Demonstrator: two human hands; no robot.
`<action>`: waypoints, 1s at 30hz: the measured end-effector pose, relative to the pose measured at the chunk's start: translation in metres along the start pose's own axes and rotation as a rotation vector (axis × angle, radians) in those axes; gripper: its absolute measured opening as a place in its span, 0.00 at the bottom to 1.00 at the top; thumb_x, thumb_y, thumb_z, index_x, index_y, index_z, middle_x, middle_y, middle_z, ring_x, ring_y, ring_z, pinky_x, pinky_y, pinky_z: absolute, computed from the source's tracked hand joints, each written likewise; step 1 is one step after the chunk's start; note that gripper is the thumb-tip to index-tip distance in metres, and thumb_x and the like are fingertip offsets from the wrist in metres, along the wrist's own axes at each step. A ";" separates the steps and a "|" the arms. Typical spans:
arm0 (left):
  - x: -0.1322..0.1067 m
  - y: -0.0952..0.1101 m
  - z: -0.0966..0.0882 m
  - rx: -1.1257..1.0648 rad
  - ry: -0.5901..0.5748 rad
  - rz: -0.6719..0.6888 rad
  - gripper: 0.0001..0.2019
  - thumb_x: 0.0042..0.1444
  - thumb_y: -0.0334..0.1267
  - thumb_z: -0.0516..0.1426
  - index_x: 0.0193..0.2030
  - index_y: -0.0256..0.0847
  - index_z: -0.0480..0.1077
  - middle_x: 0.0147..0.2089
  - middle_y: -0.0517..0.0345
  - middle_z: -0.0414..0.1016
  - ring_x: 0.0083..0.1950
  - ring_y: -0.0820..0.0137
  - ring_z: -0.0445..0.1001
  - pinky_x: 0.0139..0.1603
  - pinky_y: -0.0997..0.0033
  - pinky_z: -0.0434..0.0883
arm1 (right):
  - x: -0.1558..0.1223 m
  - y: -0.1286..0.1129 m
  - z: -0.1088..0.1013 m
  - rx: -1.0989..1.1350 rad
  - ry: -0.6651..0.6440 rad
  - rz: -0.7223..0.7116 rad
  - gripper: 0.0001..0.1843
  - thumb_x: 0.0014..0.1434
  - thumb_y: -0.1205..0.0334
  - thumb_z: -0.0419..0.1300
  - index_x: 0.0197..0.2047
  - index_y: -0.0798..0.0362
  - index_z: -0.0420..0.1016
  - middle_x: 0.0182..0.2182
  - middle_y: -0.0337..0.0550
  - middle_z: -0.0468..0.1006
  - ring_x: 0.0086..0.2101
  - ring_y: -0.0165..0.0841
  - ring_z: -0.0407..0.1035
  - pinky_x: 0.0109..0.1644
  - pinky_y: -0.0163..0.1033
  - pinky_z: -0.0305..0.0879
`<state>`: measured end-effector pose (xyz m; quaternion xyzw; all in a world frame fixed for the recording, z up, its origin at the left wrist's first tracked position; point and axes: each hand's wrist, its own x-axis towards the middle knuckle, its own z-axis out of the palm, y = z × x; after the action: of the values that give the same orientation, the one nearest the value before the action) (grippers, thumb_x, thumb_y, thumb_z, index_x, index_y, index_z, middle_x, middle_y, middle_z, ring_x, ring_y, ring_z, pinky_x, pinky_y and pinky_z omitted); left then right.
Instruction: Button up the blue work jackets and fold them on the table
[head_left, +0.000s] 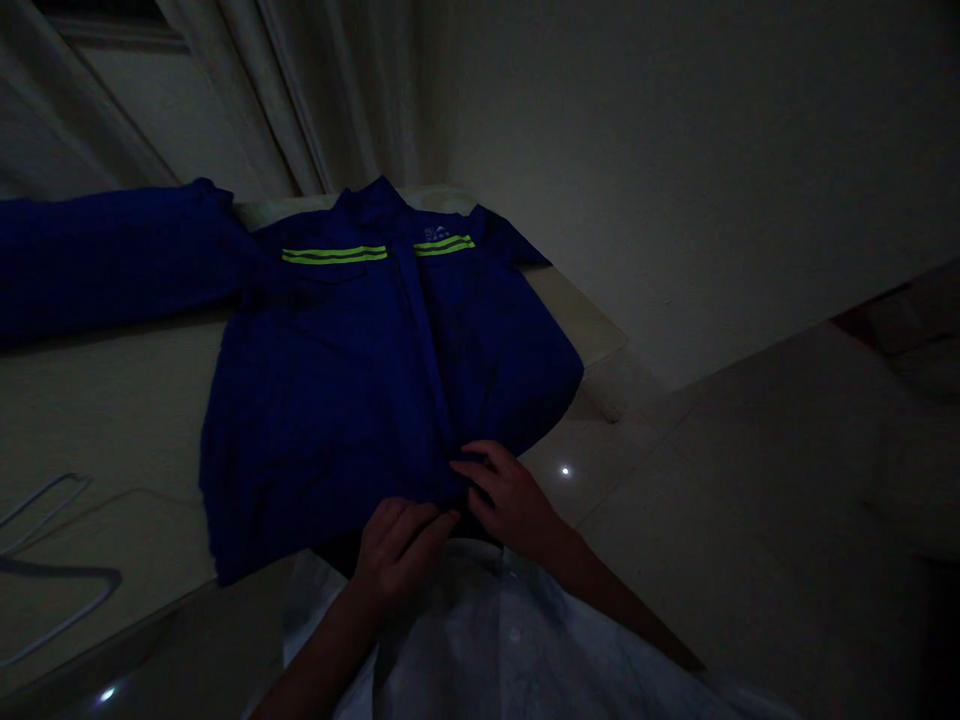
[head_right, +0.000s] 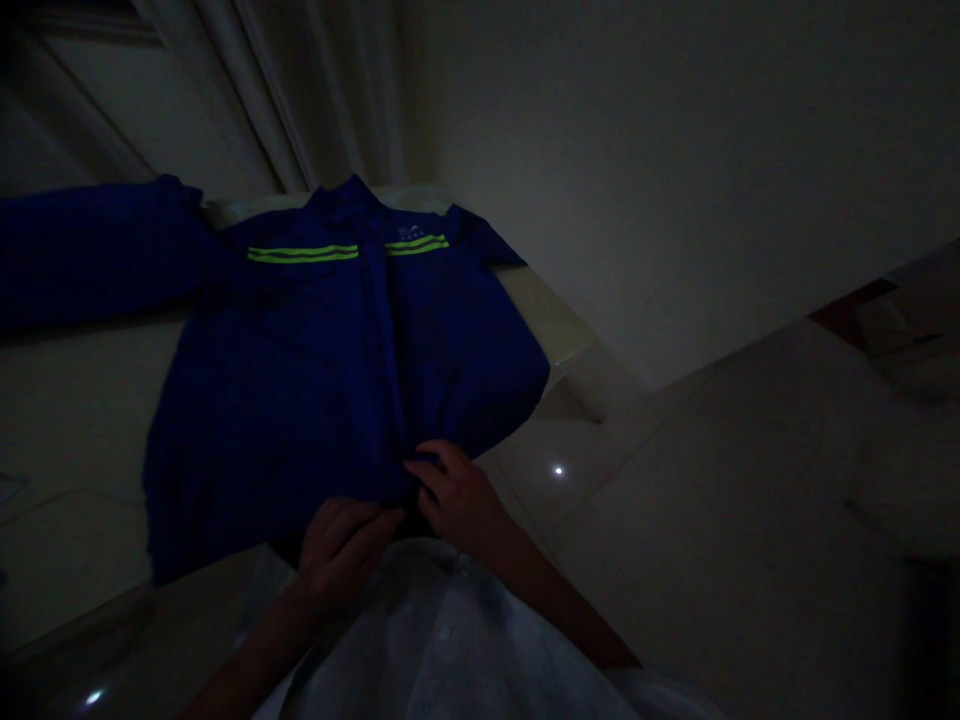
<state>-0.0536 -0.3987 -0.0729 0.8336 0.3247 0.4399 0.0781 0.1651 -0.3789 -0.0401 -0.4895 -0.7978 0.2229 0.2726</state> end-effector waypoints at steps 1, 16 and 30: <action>-0.002 0.006 0.001 -0.086 -0.017 -0.075 0.08 0.65 0.28 0.61 0.48 0.40 0.79 0.37 0.55 0.81 0.36 0.69 0.75 0.41 0.68 0.68 | 0.001 0.000 0.000 0.002 0.001 -0.001 0.24 0.62 0.74 0.59 0.60 0.51 0.77 0.59 0.53 0.73 0.56 0.42 0.72 0.61 0.50 0.74; 0.029 0.024 0.024 -0.776 0.038 -1.454 0.32 0.46 0.69 0.65 0.28 0.35 0.78 0.28 0.49 0.79 0.32 0.62 0.75 0.33 0.68 0.68 | 0.005 -0.011 -0.017 -0.134 -0.230 0.089 0.26 0.63 0.61 0.63 0.65 0.47 0.70 0.62 0.50 0.66 0.49 0.39 0.75 0.51 0.45 0.77; 0.030 0.024 0.024 -0.753 -0.009 -1.485 0.33 0.40 0.71 0.67 0.23 0.36 0.75 0.25 0.52 0.75 0.29 0.66 0.70 0.32 0.68 0.65 | 0.014 -0.005 -0.034 0.133 -0.113 0.053 0.03 0.68 0.67 0.64 0.43 0.51 0.77 0.45 0.43 0.76 0.45 0.34 0.75 0.51 0.40 0.72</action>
<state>-0.0114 -0.3955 -0.0574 0.3226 0.6208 0.3498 0.6231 0.1785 -0.3655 -0.0086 -0.4776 -0.7823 0.3098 0.2530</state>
